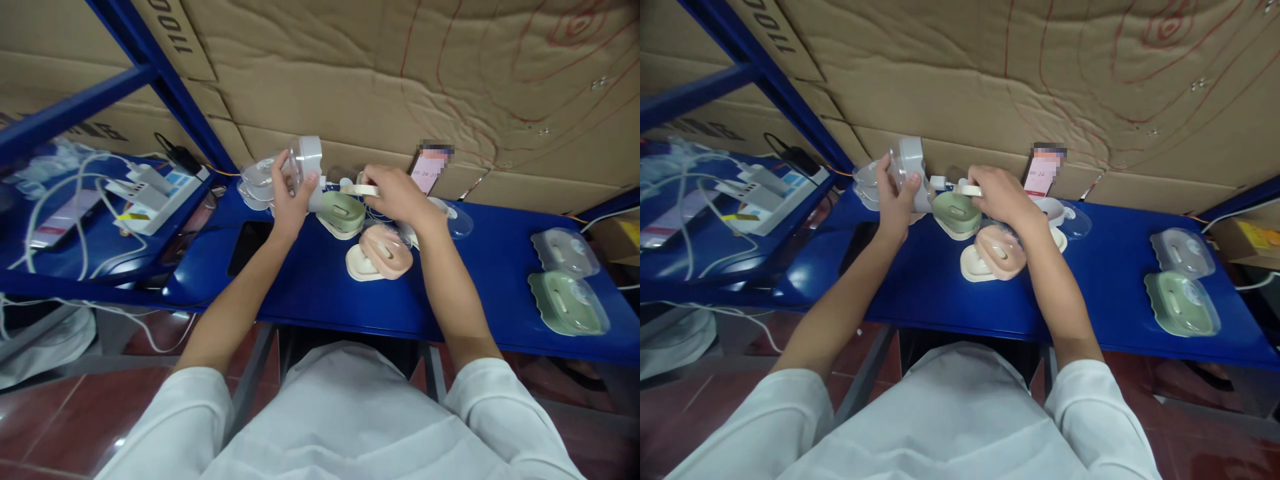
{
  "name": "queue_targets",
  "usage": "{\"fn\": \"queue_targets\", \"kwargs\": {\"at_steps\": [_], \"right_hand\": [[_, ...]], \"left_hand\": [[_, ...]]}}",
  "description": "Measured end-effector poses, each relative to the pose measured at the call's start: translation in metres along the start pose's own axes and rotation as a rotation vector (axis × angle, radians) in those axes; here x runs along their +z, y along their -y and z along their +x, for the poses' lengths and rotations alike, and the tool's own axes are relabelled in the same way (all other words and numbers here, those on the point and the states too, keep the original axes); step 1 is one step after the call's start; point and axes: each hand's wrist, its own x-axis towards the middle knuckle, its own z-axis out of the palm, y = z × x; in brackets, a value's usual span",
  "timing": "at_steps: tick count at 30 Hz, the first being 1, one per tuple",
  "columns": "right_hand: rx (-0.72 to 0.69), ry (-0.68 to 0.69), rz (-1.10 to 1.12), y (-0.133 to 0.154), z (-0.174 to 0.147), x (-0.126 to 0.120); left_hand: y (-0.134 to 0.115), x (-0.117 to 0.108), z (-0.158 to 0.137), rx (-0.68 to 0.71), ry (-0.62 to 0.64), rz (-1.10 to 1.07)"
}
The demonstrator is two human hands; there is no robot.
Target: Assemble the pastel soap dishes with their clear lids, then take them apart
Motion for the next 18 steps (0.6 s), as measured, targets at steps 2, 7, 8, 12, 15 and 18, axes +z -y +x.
{"fn": "queue_targets", "kwargs": {"at_steps": [2, 7, 8, 12, 15, 18], "right_hand": [[-0.019, 0.025, -0.041, 0.006, 0.004, 0.010], [-0.012, 0.141, 0.008, 0.012, 0.009, 0.030], [-0.016, 0.162, 0.032, 0.012, 0.008, 0.030], [-0.044, 0.067, 0.156, 0.016, 0.004, 0.021], [-0.072, -0.026, 0.428, 0.025, 0.004, 0.018], [0.010, -0.065, 0.645, 0.031, 0.010, 0.022]], "left_hand": [[0.001, 0.001, -0.001, 0.000, -0.061, -0.005], [0.000, 0.004, -0.003, -0.021, -0.067, 0.064], [0.000, 0.004, -0.004, -0.029, -0.050, 0.079], [-0.001, 0.006, -0.006, -0.048, -0.008, 0.087], [-0.004, 0.008, -0.009, -0.020, 0.026, 0.064], [-0.010, 0.010, -0.013, 0.017, 0.064, 0.023]]}}
